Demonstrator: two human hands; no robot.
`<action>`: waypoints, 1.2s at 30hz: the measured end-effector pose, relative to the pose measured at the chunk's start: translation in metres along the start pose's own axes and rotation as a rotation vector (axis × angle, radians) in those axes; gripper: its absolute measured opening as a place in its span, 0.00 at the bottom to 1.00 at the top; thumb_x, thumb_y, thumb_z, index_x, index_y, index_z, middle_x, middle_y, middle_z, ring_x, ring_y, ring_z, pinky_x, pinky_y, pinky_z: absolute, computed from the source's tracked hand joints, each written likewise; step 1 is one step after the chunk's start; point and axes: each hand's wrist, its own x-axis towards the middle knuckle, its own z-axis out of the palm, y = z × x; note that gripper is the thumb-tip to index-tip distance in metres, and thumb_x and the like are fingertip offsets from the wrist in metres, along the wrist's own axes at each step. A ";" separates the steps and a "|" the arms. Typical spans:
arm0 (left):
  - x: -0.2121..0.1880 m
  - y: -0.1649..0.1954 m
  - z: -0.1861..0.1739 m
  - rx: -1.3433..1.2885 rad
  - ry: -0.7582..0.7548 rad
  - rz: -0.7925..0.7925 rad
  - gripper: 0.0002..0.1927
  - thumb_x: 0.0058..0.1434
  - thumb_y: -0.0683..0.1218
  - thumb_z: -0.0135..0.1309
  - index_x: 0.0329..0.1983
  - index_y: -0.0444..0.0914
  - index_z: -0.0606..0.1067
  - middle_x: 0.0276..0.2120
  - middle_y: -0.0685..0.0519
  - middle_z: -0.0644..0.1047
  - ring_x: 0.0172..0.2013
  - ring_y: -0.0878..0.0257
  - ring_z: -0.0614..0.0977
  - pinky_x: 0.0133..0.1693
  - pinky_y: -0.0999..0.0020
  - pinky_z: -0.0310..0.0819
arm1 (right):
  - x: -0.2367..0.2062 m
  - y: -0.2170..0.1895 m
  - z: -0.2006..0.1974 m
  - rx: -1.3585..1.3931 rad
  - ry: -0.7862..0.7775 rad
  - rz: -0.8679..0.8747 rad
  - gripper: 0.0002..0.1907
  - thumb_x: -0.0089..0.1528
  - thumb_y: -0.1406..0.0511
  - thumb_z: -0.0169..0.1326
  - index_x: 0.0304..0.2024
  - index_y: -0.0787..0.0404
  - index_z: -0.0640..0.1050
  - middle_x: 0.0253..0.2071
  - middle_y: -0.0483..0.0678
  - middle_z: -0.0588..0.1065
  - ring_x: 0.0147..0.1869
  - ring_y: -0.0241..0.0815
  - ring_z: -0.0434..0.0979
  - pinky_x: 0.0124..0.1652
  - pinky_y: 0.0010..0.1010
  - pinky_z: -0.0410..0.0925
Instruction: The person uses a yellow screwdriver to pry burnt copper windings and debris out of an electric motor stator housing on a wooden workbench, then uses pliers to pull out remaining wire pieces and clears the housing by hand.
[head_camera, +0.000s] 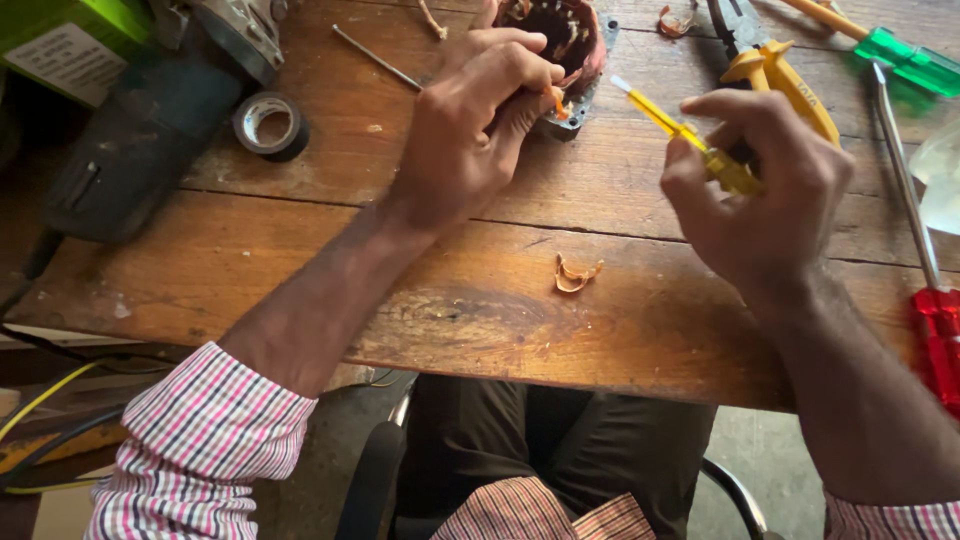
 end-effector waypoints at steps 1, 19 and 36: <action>-0.002 -0.001 -0.003 -0.006 -0.011 -0.007 0.06 0.69 0.40 0.64 0.43 0.38 0.76 0.45 0.51 0.84 0.57 0.54 0.81 0.70 0.50 0.69 | 0.001 -0.001 0.001 0.017 -0.010 -0.028 0.08 0.67 0.72 0.60 0.50 0.66 0.81 0.32 0.50 0.78 0.35 0.36 0.79 0.35 0.27 0.73; -0.005 0.009 -0.015 0.127 -0.190 0.117 0.11 0.60 0.45 0.67 0.33 0.36 0.75 0.61 0.50 0.72 0.65 0.53 0.68 0.72 0.42 0.57 | 0.008 -0.026 -0.003 0.004 -0.083 0.001 0.07 0.68 0.72 0.60 0.48 0.67 0.81 0.38 0.54 0.79 0.41 0.45 0.81 0.42 0.35 0.74; -0.013 0.002 -0.004 0.189 -0.136 0.069 0.08 0.62 0.44 0.63 0.42 0.38 0.79 0.69 0.46 0.67 0.67 0.53 0.64 0.67 0.47 0.54 | -0.006 -0.007 0.001 -0.040 0.034 -0.034 0.08 0.70 0.70 0.64 0.49 0.65 0.77 0.36 0.48 0.78 0.38 0.35 0.80 0.40 0.27 0.74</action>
